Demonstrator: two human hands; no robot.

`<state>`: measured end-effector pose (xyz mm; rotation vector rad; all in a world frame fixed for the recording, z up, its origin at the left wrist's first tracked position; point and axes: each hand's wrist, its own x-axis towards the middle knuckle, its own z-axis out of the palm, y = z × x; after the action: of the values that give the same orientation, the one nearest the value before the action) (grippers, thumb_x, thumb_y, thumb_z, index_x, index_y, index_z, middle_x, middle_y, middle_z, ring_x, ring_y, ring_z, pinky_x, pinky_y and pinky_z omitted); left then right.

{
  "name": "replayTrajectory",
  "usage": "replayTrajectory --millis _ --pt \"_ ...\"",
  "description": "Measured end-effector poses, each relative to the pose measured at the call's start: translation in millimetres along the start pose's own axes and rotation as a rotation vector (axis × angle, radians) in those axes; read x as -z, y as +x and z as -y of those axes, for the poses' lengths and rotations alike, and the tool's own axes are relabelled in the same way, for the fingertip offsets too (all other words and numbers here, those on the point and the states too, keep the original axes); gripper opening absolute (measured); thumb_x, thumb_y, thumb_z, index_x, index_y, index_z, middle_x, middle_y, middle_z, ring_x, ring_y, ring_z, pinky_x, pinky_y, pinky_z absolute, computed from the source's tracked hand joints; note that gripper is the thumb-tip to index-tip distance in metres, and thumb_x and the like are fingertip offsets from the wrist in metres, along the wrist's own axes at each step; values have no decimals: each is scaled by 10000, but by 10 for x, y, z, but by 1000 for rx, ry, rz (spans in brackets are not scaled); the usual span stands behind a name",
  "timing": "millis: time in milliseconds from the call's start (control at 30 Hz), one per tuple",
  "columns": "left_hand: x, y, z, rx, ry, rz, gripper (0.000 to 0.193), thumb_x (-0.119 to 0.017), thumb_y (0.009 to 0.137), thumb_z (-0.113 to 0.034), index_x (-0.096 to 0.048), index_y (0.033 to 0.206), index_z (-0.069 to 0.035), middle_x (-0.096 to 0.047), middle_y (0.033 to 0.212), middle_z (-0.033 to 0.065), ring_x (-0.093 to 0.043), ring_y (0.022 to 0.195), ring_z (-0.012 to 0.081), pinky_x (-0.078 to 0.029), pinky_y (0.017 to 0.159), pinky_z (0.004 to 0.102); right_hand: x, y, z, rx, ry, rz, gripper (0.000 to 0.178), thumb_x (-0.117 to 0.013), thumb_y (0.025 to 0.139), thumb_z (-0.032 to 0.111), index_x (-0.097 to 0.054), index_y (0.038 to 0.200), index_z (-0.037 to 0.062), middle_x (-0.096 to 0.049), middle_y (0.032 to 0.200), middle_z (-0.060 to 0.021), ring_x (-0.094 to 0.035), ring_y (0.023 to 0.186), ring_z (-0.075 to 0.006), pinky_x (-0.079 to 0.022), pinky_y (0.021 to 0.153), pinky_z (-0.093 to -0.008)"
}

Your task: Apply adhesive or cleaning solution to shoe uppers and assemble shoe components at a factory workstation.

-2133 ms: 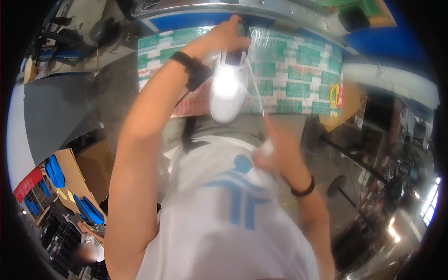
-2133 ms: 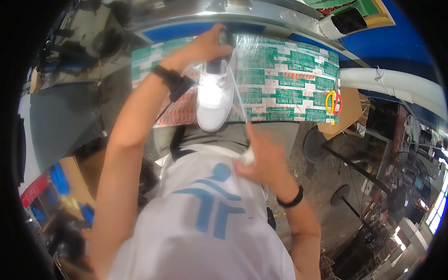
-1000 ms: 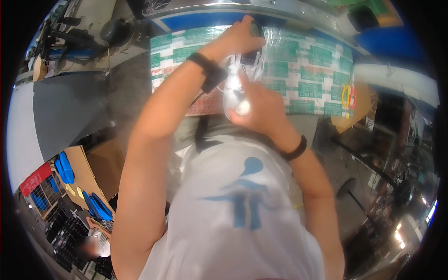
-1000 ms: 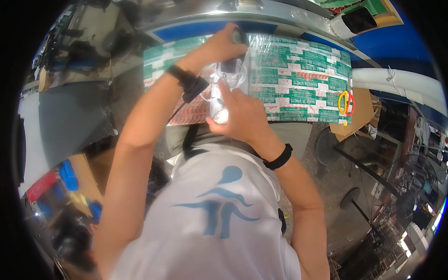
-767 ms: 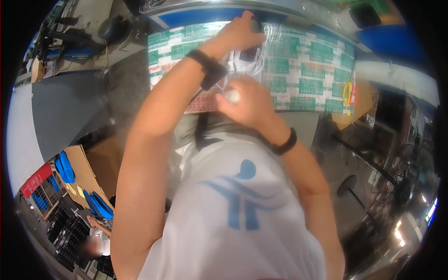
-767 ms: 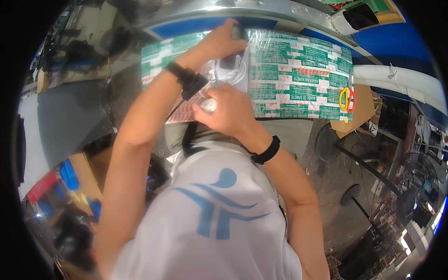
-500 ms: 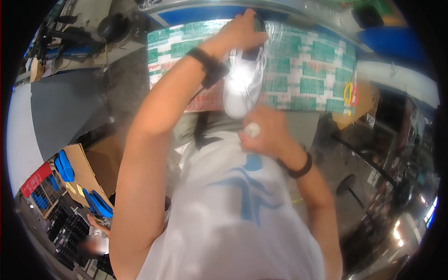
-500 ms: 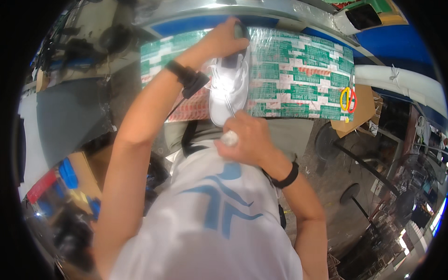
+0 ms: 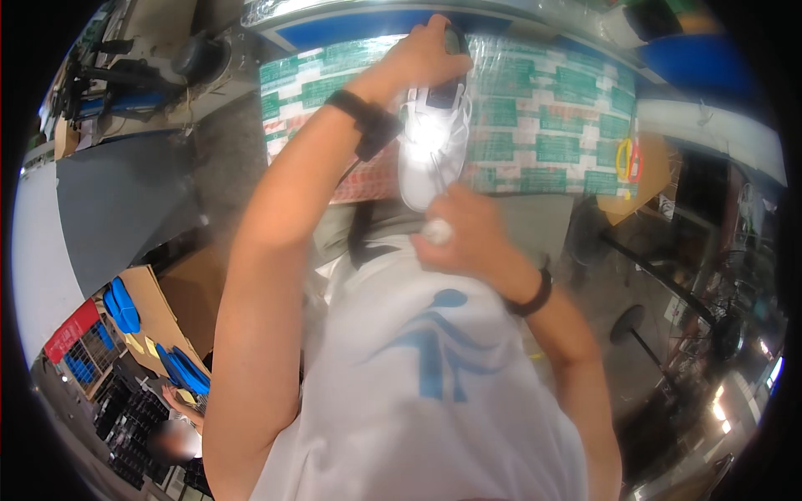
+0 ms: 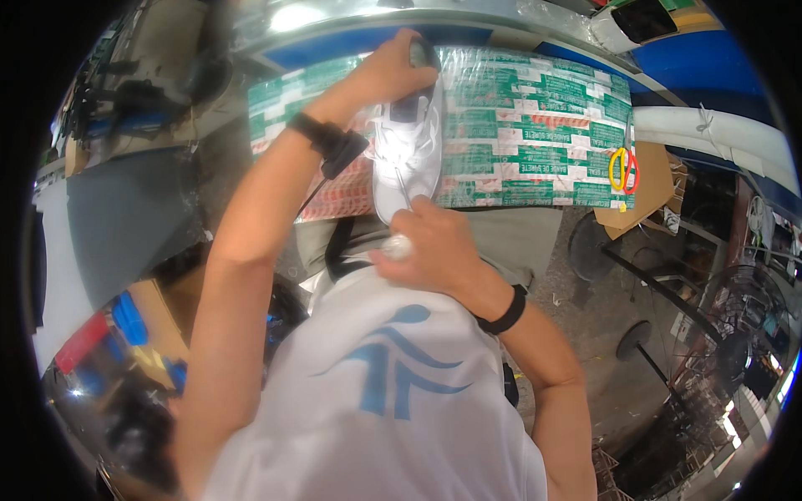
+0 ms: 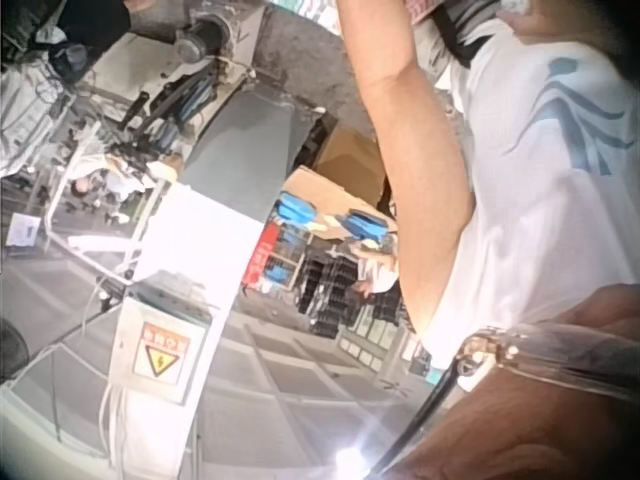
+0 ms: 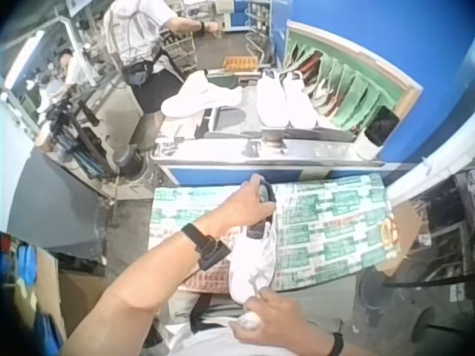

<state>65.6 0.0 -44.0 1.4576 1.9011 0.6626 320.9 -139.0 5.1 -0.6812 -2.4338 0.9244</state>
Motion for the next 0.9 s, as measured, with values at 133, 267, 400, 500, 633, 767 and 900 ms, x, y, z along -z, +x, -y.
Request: replayTrajectory --millis 133,267,400,500,633,767,900 --pt "-15 -12 6 22 3 -4 820 -818 904 -391 -525 1565 -3 -773 1294 267 -773 1178 372 -605 1022 435 141 31 -130 18 34 -26 379 -954 715 380 -714 850 119 -596 834 -88 -663 655 -320 -544 575 -442" --pt "5 -25 -57 27 -23 2 821 -824 904 -380 -524 1570 -6 -775 1272 260 -776 1147 352 -610 995 425 133 106 -271 -66 -40 -69 375 -947 740 387 -703 865 131 -613 849 -82 -669 674 -318 -538 583 -446" --pt "14 -20 53 -15 -106 16 828 -827 905 -376 -515 1577 -7 -777 1262 250 -778 1127 347 -613 983 423 99 142 -288 -87 -19 -80 378 -942 755 395 -694 863 131 -629 863 -84 -674 691 -326 -535 588 -452" --pt "29 8 4 19 -129 48 832 -829 901 -375 -513 1579 -10 -779 1242 244 -779 1110 341 -613 973 416 87 138 -344 -77 -77 -112 389 -945 751 404 -697 865 126 -638 872 -84 -677 696 -331 -536 586 -455" --pt "20 -32 -18 48 -58 43 825 -828 904 -372 -513 1577 -13 -780 1226 247 -781 1098 342 -615 963 415 139 -131 -171 -59 -98 -29 408 -947 736 408 -693 859 115 -623 860 -96 -674 702 -325 -542 601 -454" --pt "64 -41 -69 57 -60 90 901 -807 880 -484 -486 1569 1 -642 1444 364 -700 1295 506 -593 1071 517 172 -82 -99 -19 -104 -35 437 -951 710 420 -679 848 107 -598 838 -102 -662 708 -327 -544 615 -458" --pt "42 -46 -98 25 -70 82 902 -809 887 -477 -480 1576 5 -642 1443 363 -703 1286 505 -592 1068 517 128 223 -129 12 -254 -63 457 -957 693 430 -668 831 103 -593 835 -107 -655 702 -327 -539 613 -456"
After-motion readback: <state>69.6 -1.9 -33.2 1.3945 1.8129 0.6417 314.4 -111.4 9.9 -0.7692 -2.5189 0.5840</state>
